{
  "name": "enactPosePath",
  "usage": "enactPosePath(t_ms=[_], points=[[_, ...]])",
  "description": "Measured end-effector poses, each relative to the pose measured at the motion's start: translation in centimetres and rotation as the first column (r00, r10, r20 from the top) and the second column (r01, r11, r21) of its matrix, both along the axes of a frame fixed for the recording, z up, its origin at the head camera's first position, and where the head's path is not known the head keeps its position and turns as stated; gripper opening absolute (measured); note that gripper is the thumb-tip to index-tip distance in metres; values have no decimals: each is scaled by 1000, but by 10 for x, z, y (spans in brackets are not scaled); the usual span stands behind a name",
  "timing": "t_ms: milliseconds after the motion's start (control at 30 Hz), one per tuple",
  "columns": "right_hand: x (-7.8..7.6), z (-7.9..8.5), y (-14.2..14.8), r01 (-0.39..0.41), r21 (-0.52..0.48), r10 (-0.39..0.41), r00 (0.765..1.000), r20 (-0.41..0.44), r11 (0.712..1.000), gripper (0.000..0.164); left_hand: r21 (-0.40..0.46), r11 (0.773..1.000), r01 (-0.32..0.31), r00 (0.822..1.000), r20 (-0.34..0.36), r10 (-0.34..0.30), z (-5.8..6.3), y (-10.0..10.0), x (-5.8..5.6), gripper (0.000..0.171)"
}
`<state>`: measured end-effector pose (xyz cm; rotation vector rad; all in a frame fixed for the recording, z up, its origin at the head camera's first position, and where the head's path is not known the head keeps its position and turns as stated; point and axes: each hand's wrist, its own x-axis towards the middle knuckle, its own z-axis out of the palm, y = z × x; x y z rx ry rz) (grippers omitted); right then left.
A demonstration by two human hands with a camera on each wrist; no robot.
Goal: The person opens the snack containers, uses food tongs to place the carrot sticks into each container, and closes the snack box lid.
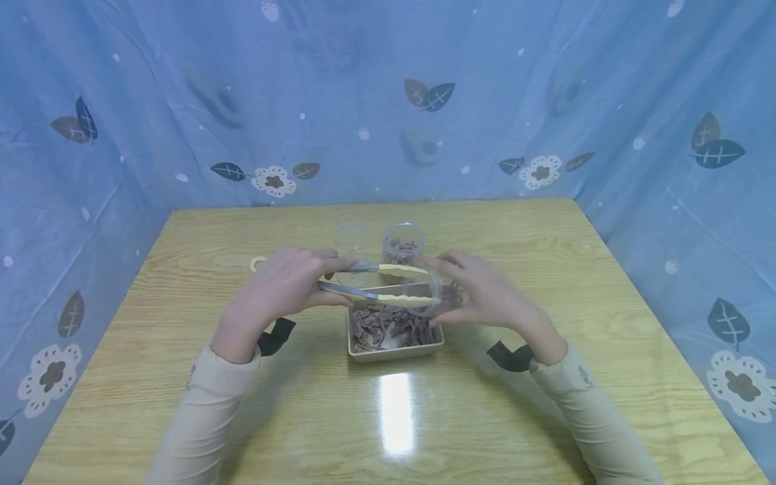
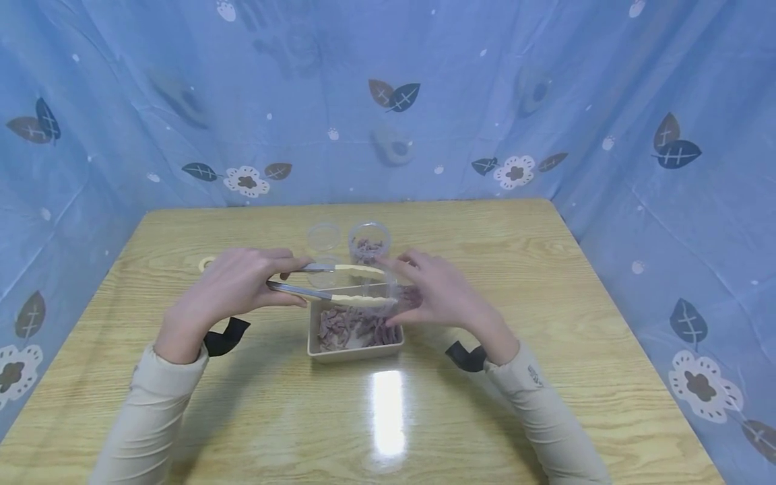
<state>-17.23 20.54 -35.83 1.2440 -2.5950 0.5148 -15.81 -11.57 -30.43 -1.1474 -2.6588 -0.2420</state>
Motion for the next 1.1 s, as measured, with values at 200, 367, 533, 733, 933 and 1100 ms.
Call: enactPosePath(t_ms=[200, 367, 533, 733, 933, 1100], points=[[-6, -1, 11, 49, -5, -48, 992, 113, 999, 99, 1, 999, -41, 999, 4, 41, 6, -10, 2, 61], [-10, -1, 19, 87, -8, -84, 975, 206, 996, 97, -36, 997, -68, 998, 11, 69, 7, -20, 3, 67], [-11, 1, 25, 117, -42, -102, 958, 268, 992, 93, -89, 994, -64, 998, -5, 64, 7, -26, 2, 68], [-11, 2, 27, 117, -59, -97, 959, 266, 991, 91, -175, 984, -26, 999, -28, 21, 6, -25, -5, 70], [-11, 0, 28, 121, -48, -105, 961, 255, 991, 91, -271, 962, 21, 999, -29, -30, 8, -17, -13, 74], [-11, 1, 29, 118, -47, -102, 960, 260, 992, 91, -314, 949, 25, 1000, 4, -25, 8, -11, -16, 76]])
